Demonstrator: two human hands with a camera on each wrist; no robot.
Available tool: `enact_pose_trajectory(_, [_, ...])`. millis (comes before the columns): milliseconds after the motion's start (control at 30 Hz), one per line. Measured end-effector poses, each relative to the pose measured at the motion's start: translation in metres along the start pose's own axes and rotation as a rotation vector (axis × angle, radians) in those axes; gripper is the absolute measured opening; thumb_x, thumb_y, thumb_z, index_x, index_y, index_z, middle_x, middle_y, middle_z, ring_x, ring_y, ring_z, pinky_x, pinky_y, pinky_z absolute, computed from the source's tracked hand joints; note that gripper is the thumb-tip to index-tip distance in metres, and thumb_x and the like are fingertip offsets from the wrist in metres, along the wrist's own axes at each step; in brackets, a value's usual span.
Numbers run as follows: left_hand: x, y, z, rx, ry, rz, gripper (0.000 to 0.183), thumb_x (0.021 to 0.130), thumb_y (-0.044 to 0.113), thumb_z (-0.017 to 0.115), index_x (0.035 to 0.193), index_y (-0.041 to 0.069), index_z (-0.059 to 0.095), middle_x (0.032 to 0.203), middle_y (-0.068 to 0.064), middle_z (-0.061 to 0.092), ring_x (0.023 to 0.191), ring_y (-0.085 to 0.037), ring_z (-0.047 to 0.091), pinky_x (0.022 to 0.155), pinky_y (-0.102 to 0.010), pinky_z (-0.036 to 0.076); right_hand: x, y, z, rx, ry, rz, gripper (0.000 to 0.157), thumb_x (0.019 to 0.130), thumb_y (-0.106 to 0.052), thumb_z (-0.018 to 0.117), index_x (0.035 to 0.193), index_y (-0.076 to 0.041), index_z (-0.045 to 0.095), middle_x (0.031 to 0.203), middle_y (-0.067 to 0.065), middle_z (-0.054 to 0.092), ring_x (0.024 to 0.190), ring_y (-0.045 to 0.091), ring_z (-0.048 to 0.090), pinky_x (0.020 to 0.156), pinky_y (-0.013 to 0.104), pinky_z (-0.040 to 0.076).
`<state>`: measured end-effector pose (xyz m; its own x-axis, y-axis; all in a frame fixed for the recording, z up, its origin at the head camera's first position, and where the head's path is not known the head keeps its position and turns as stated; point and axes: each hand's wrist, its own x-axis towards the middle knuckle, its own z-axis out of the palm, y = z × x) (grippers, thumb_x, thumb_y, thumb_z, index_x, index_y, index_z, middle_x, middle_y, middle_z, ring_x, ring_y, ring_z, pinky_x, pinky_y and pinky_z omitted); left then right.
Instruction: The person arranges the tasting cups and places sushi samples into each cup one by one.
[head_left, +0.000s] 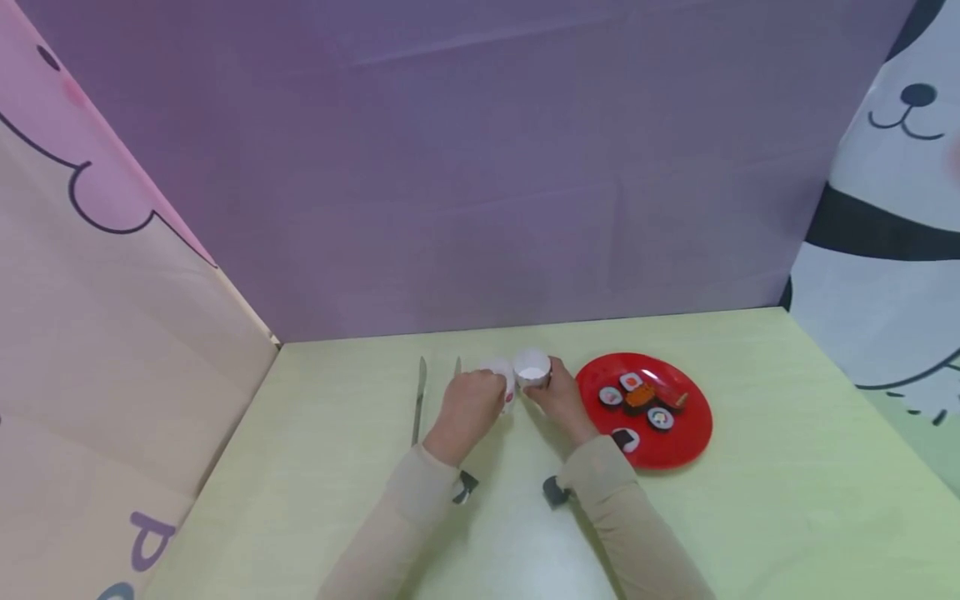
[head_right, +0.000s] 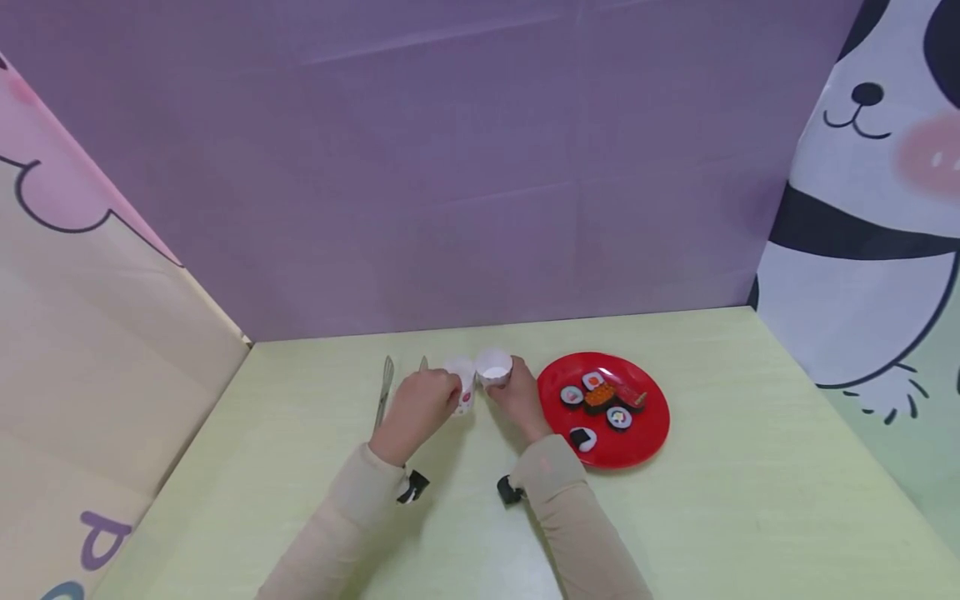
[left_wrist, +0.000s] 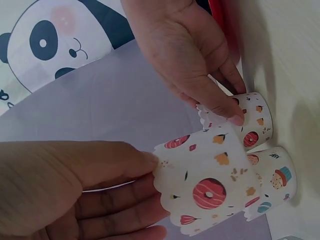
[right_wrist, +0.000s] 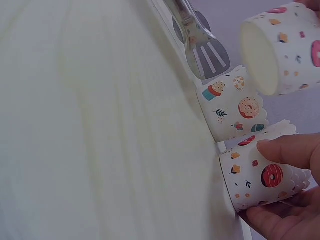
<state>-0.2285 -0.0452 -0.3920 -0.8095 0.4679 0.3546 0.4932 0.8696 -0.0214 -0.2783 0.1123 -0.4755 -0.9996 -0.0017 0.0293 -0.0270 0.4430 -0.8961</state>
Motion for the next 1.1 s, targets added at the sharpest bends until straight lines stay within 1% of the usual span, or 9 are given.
enact_pose_trajectory(100, [-0.001,0.0,0.002,-0.005,-0.041,-0.004,0.009,0.079,0.012,0.072,0.071,0.014,0.069,0.062,0.001,0.062,0.052,-0.013,0.054,0.045,-0.022,0.041,0.0,0.001,-0.001,0.001,0.006,-0.02,0.058,0.084,-0.002,0.065,0.132,0.01,0.036,0.133,0.028,0.046,0.122,0.039,0.044,0.103,0.05,0.036])
enact_pose_trajectory(167, [-0.001,0.0,0.004,-0.015,-0.055,-0.007,0.009,0.078,0.013,0.073,0.071,0.014,0.069,0.062,0.001,0.063,0.052,-0.014,0.055,0.046,-0.024,0.042,-0.001,0.001,-0.001,0.006,0.012,-0.032,0.058,0.083,-0.001,0.065,0.132,0.011,0.036,0.132,0.029,0.046,0.121,0.04,0.045,0.102,0.05,0.036])
enact_pose_trajectory(367, [-0.005,0.0,0.012,0.005,-0.06,0.006,0.015,0.079,0.02,0.073,0.069,0.011,0.067,0.059,0.0,0.06,0.049,-0.015,0.051,0.043,-0.027,0.04,-0.001,0.001,0.0,-0.001,0.026,-0.049,0.055,0.082,-0.001,0.066,0.128,0.012,0.039,0.129,0.029,0.049,0.12,0.04,0.046,0.101,0.049,0.037])
enact_pose_trajectory(467, [-0.006,0.001,0.016,0.004,-0.069,0.008,0.016,0.079,0.02,0.073,0.067,0.011,0.067,0.059,-0.001,0.059,0.048,-0.015,0.049,0.042,-0.027,0.04,-0.001,0.001,0.001,-0.001,0.029,-0.051,0.055,0.082,-0.002,0.066,0.128,0.012,0.039,0.128,0.029,0.049,0.119,0.04,0.046,0.101,0.049,0.037])
enact_pose_trajectory(533, [-0.006,0.0,0.019,0.001,-0.072,0.006,0.016,0.078,0.02,0.074,0.067,0.012,0.067,0.059,-0.001,0.059,0.048,-0.015,0.05,0.043,-0.028,0.04,-0.001,0.001,0.001,0.001,0.031,-0.053,0.055,0.082,-0.002,0.066,0.127,0.012,0.039,0.128,0.029,0.05,0.119,0.04,0.047,0.101,0.049,0.037])
enact_pose_trajectory(700, [-0.008,-0.002,0.025,-0.005,-0.052,0.016,0.015,0.075,0.019,0.075,0.064,0.013,0.067,0.058,0.0,0.06,0.05,-0.016,0.052,0.044,-0.028,0.041,-0.002,0.001,0.001,0.005,0.02,-0.047,0.055,0.083,-0.002,0.065,0.129,0.011,0.038,0.13,0.029,0.048,0.12,0.039,0.046,0.102,0.049,0.037])
enact_pose_trajectory(767, [-0.009,-0.003,0.025,-0.009,-0.047,0.02,0.014,0.074,0.018,0.075,0.064,0.014,0.067,0.058,0.0,0.06,0.05,-0.016,0.052,0.044,-0.027,0.041,-0.001,0.001,0.001,0.008,0.017,-0.046,0.055,0.084,-0.002,0.065,0.129,0.011,0.037,0.13,0.029,0.048,0.12,0.039,0.046,0.102,0.049,0.037])
enact_pose_trajectory(900, [-0.009,-0.003,0.026,-0.014,-0.062,0.013,0.013,0.076,0.018,0.075,0.065,0.014,0.068,0.059,0.0,0.06,0.05,-0.016,0.052,0.044,-0.027,0.041,-0.001,0.002,0.0,0.007,0.026,-0.051,0.055,0.083,-0.002,0.066,0.129,0.012,0.038,0.129,0.029,0.049,0.12,0.039,0.046,0.102,0.049,0.037])
enact_pose_trajectory(1100, [-0.009,-0.004,0.029,-0.008,-0.083,0.017,0.014,0.079,0.019,0.073,0.067,0.014,0.068,0.058,0.001,0.058,0.049,-0.014,0.049,0.044,-0.025,0.039,-0.001,0.001,-0.001,0.001,0.016,-0.027,0.057,0.084,-0.003,0.066,0.131,0.01,0.037,0.132,0.029,0.047,0.122,0.039,0.044,0.103,0.049,0.036])
